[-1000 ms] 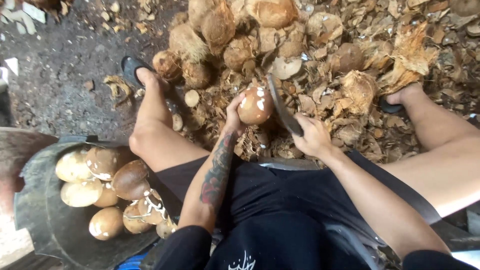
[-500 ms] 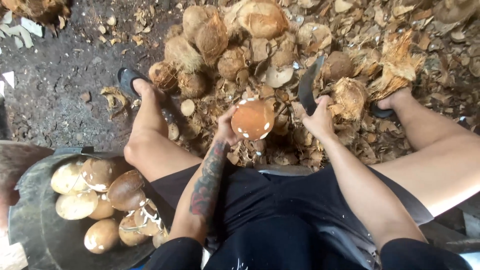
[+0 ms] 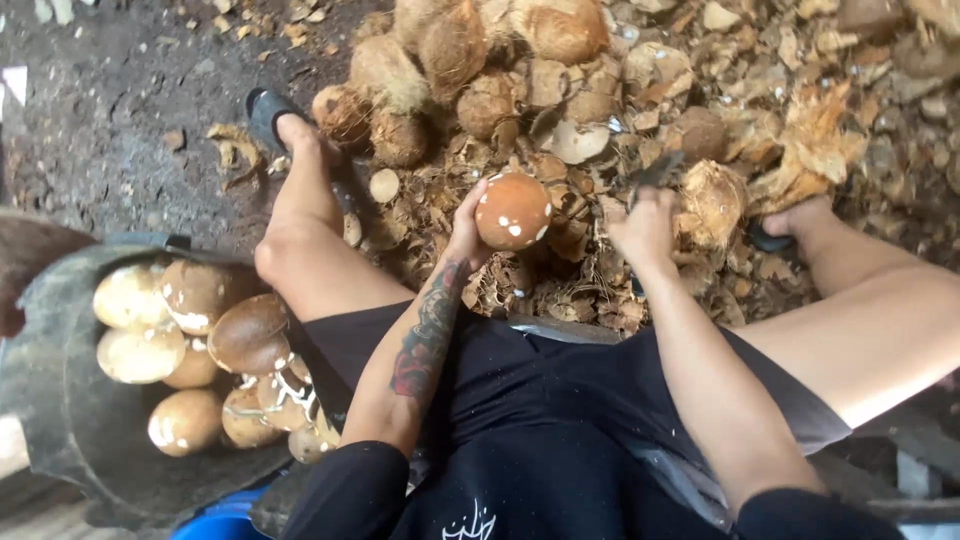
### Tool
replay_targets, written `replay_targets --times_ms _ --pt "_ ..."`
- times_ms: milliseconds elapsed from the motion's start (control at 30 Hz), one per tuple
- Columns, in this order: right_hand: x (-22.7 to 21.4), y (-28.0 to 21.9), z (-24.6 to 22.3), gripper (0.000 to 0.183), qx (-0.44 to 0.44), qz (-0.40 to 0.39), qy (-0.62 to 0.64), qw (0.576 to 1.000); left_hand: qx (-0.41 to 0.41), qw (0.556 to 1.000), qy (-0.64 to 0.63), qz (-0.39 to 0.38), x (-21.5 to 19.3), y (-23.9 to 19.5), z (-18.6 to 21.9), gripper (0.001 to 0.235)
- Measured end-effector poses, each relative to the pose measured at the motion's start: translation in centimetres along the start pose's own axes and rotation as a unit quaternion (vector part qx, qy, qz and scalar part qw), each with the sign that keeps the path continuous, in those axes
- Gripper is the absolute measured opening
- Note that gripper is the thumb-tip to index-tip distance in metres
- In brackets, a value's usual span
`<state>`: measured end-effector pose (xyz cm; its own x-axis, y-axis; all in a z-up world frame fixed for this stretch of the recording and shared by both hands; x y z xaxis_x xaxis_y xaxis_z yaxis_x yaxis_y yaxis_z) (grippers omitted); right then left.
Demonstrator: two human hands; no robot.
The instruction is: The person sits on a low stool and uses a large knife to peel the husk off coconuts. They rotate the coconut in their hands while striking it with the knife to remove the fibrous outer layer. The peeled coconuts are placed into a large metal basin nearby.
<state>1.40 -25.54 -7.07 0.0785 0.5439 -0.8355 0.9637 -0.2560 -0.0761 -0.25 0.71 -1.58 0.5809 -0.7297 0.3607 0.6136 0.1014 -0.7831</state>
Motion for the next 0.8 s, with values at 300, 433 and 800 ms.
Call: replay_targets --times_ms 300,433,800 --pt "-3.0 -4.0 -15.1 0.121 -0.247 -0.227 -0.058 0.940 0.313 0.916 0.242 -0.059 -4.0 8.7 -2.5 0.050" --pt "-4.5 -5.3 -18.9 0.121 -0.364 -0.180 0.130 0.904 0.359 0.907 0.218 -0.026 -5.0 -2.2 5.2 0.069" --pt "-4.8 -18.1 -41.5 0.101 -0.546 -0.389 0.386 0.634 0.605 0.795 0.048 0.019 -26.0 -26.1 13.7 0.039"
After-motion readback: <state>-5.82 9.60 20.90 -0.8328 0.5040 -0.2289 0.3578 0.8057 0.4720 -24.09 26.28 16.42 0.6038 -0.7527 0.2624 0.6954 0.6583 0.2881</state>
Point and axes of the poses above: each hand's wrist, its own y-axis towards the middle knuckle, its own x-axis out of the palm, z = x × y, the point moved 1 cm from there along y, towards the middle knuckle, and after that the axes turned 11 degrees about z, right-handed, at the moved point
